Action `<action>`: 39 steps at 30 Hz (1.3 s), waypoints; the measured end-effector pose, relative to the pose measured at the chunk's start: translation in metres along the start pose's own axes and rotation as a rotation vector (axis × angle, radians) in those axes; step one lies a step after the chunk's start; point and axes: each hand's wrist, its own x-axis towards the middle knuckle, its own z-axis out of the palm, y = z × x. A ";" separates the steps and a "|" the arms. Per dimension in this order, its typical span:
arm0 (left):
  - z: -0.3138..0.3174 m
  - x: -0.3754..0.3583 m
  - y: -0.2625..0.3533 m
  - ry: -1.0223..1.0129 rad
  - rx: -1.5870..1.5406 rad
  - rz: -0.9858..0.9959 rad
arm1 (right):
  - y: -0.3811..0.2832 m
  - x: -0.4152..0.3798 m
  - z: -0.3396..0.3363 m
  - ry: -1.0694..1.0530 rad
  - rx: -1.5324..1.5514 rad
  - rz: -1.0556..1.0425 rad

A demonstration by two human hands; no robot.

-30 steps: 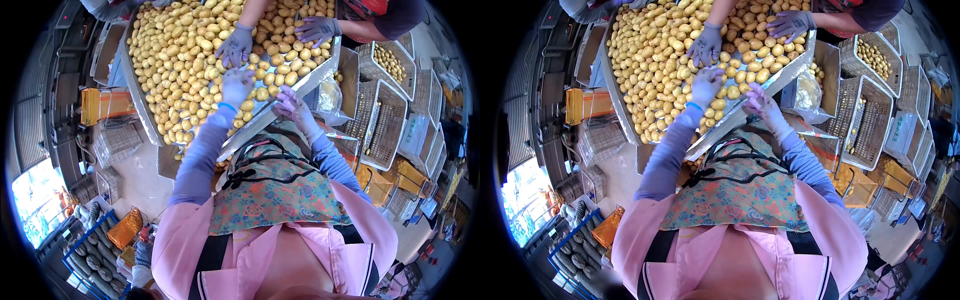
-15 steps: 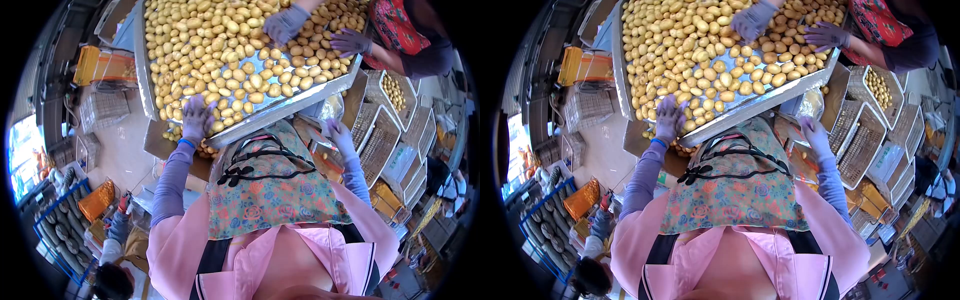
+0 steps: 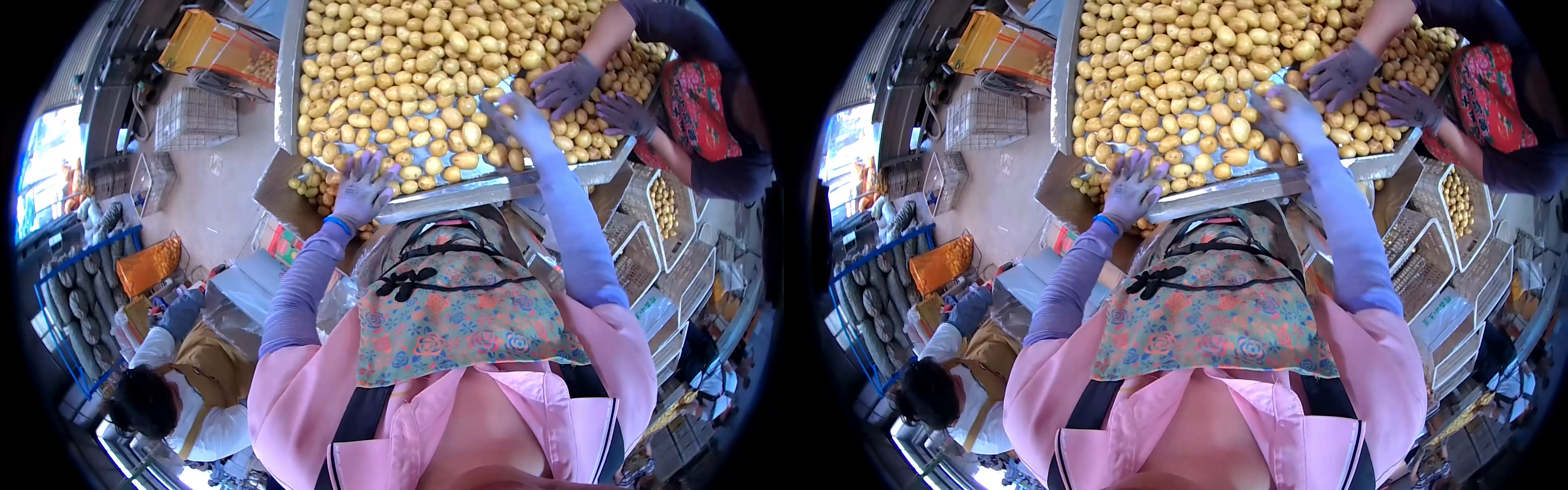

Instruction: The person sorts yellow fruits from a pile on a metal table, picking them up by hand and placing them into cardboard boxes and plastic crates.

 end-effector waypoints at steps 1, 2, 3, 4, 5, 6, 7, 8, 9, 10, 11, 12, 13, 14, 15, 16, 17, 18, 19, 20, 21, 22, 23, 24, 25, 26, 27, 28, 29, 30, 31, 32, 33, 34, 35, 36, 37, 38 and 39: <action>-0.002 -0.002 -0.009 0.009 -0.002 -0.012 | 0.013 -0.011 0.003 0.111 0.292 0.007; -0.003 -0.005 -0.017 0.056 0.027 -0.120 | 0.015 -0.033 -0.010 0.176 0.327 -0.018; -0.002 -0.009 -0.025 0.096 0.055 -0.227 | 0.010 -0.064 -0.031 0.239 0.364 -0.037; -0.011 -0.005 -0.037 0.094 0.083 -0.373 | 0.004 -0.094 -0.064 -0.107 0.410 0.295; 0.006 0.003 -0.047 0.200 0.122 -0.482 | 0.003 -0.123 -0.084 -0.359 0.370 0.398; 0.022 0.016 -0.055 0.315 0.163 -0.590 | 0.058 -0.169 -0.069 -0.412 0.337 0.286; 0.030 0.040 -0.053 0.233 0.158 -0.567 | 0.075 -0.206 -0.077 -0.622 0.118 0.208; 0.040 0.064 -0.035 0.149 0.153 -0.542 | 0.081 -0.227 -0.084 -0.826 -0.104 0.130; 0.034 0.087 -0.001 0.149 0.119 -0.553 | 0.071 -0.224 -0.088 -0.827 -0.110 0.136; 0.020 0.108 0.031 0.151 0.089 -0.562 | 0.046 -0.214 -0.089 -0.682 -0.074 0.321; 0.015 0.111 0.049 0.144 0.083 -0.556 | 0.026 -0.209 -0.085 -0.537 -0.034 0.509; 0.009 0.110 0.065 0.101 0.042 -0.441 | 0.018 -0.203 -0.072 -0.375 0.284 0.394; 0.006 0.110 0.072 0.068 0.010 -0.327 | 0.012 -0.186 -0.058 -0.197 0.594 0.259; 0.009 0.097 0.067 0.068 0.017 -0.321 | -0.008 -0.168 -0.050 -0.089 0.261 0.018; 0.015 0.074 0.054 0.125 -0.052 -0.169 | -0.027 -0.152 -0.041 0.020 -0.072 -0.210; 0.015 0.054 0.039 0.183 -0.119 -0.018 | -0.031 -0.138 -0.023 0.013 -0.037 -0.261; 0.006 0.038 0.028 0.180 -0.109 -0.015 | -0.032 -0.124 -0.001 0.005 -0.003 -0.317; -0.004 0.018 0.018 0.110 -0.076 -0.023 | -0.035 -0.113 0.022 0.087 -0.110 -0.396; -0.012 0.002 0.007 0.042 -0.040 -0.032 | -0.045 -0.103 0.041 0.146 -0.270 -0.401; -0.012 -0.009 -0.005 0.024 -0.051 -0.078 | -0.054 -0.093 0.056 0.143 -0.307 -0.357; -0.007 -0.014 -0.016 0.127 0.025 -0.133 | -0.070 -0.079 0.062 0.042 -0.412 -0.252; -0.001 -0.018 -0.023 0.228 0.097 -0.188 | -0.085 -0.068 0.067 -0.065 -0.516 -0.144; 0.002 -0.011 -0.023 0.227 0.102 -0.191 | -0.090 -0.054 0.073 -0.065 -0.512 -0.147; 0.008 0.005 -0.021 0.350 0.019 -0.377 | -0.095 -0.037 0.077 -0.208 -0.518 -0.063; 0.017 0.020 -0.015 0.474 -0.068 -0.561 | -0.098 -0.030 0.080 -0.351 -0.523 0.025; 0.041 0.034 -0.002 0.339 0.222 -0.499 | -0.099 -0.030 0.078 -0.348 -0.525 0.023; 0.063 0.048 0.016 0.202 0.505 -0.431 | -0.099 -0.029 0.072 -0.363 -0.518 -0.012; -0.001 0.067 0.048 -0.175 -0.147 -0.410 | -0.097 -0.027 0.066 -0.378 -0.514 -0.047; 0.011 0.070 0.076 -0.091 0.005 -0.245 | -0.096 -0.030 0.060 -0.407 -0.553 -0.107; 0.017 0.064 0.079 -0.083 0.001 -0.246 | -0.089 -0.034 0.057 -0.405 -0.562 -0.109; 0.023 0.057 0.083 0.014 -0.147 -0.128 | -0.080 -0.041 0.056 -0.299 -0.433 -0.158; 0.030 0.054 0.081 0.113 -0.288 -0.008 | -0.080 -0.046 0.051 -0.188 -0.301 -0.206; 0.032 0.048 0.055 0.063 -0.321 0.077 | -0.076 -0.052 0.041 -0.171 -0.021 -0.108; -0.007 0.046 0.043 -0.092 -0.166 -0.033 | -0.064 -0.063 0.043 -0.089 0.341 -0.029; -0.047 0.046 0.029 -0.244 -0.007 -0.140 | -0.044 -0.072 0.043 0.000 0.700 0.050; 0.019 0.027 -0.015 0.225 0.159 -0.180 | -0.027 -0.086 0.034 -0.074 1.091 0.238; 0.002 0.032 -0.036 0.203 0.029 -0.377 | -0.028 -0.112 0.011 0.063 1.280 0.286; 0.005 0.047 -0.042 0.204 0.024 -0.375 | -0.003 -0.133 0.001 0.216 1.346 0.224; 0.009 0.062 -0.047 0.172 0.085 -0.422 | 0.017 -0.156 -0.022 0.233 1.415 0.225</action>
